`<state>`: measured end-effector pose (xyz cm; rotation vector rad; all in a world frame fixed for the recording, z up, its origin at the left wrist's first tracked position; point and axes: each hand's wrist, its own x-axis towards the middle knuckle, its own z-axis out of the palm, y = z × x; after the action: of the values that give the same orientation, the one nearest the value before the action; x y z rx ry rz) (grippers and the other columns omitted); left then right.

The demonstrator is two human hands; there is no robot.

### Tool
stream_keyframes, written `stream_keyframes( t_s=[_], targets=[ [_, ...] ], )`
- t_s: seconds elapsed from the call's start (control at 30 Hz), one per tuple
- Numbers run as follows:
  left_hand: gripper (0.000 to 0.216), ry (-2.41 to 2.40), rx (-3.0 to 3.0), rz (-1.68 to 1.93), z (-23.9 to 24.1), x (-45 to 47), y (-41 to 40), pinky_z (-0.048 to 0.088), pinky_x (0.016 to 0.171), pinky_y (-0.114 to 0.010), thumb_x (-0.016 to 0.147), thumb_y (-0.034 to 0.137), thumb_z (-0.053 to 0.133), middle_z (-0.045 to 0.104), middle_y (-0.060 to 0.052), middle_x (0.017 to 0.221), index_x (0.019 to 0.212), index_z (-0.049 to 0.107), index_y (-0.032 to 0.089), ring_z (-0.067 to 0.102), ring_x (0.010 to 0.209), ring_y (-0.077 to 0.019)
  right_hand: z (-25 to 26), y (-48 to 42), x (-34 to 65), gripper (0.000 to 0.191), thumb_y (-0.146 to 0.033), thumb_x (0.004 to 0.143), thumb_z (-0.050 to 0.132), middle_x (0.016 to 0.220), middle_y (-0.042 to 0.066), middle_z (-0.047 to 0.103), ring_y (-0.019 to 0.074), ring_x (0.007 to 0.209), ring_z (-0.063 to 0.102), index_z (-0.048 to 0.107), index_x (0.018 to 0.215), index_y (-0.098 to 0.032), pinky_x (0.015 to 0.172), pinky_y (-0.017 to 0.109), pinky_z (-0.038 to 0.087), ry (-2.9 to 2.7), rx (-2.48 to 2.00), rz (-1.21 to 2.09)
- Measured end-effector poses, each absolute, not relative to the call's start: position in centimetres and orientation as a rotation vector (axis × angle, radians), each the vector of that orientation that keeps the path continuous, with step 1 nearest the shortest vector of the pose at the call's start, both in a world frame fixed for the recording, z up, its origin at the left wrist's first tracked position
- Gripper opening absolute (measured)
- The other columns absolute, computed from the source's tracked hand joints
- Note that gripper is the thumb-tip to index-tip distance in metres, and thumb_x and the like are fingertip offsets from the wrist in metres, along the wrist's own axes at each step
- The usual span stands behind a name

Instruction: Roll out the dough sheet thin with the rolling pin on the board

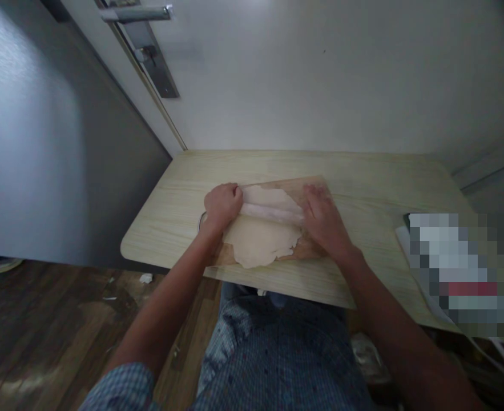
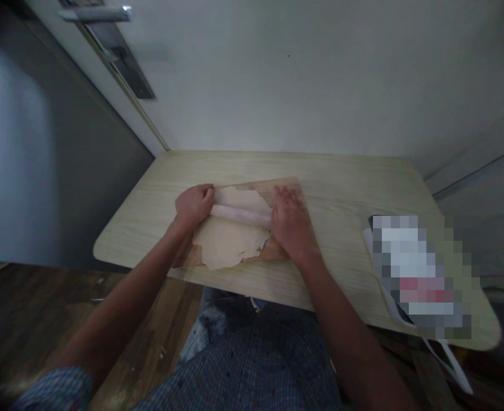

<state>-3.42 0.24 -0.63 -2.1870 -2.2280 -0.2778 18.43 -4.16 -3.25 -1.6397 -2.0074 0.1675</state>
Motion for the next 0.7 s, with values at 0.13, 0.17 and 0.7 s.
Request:
stream_keyframes(
  t_s=[0.13, 0.17, 0.7],
  targets=[
    [0.041, -2.085, -2.229, -0.397, -1.0, -3.8, -1.2, 0.04, 0.09, -0.034, 0.085, 0.023, 0.025, 0.063, -0.009, 0.109, 0.099, 0.063, 0.015, 0.054, 0.104, -0.0214, -2.7, -5.8, 17.9, 0.048, -0.022, 0.086, 0.022, 0.13, 0.015, 0.046, 0.0228, 0.124, 0.037, 0.04, 0.129, -0.008, 0.102, 0.044, 0.03, -1.959, -1.622, 0.231],
    [0.042, -2.039, -2.246, -0.423, -1.2, -4.0, -1.6, 0.037, 0.095, -0.035, 0.085, 0.022, 0.025, 0.062, -0.01, 0.11, 0.099, 0.063, 0.013, 0.053, 0.106, -0.0209, -2.6, -6.2, 17.8, 0.048, -0.022, 0.086, 0.022, 0.129, 0.015, 0.047, 0.0224, 0.123, 0.038, 0.04, 0.129, -0.008, 0.102, 0.044, 0.03, -1.94, -1.617, 0.248],
    [0.045, -1.874, -2.275, -0.743, -2.8, -5.9, -7.3, 0.03, 0.104, -0.046, 0.088, 0.027, 0.024, 0.048, -0.017, 0.127, 0.116, 0.051, 0.005, 0.034, 0.125, -0.0252, -2.4, -11.5, 17.2, 0.053, -0.028, 0.089, 0.022, 0.135, 0.019, 0.039, 0.0231, 0.126, 0.034, 0.036, 0.13, 0.002, 0.103, 0.041, 0.031, -1.968, -1.629, 0.281]
  ],
)
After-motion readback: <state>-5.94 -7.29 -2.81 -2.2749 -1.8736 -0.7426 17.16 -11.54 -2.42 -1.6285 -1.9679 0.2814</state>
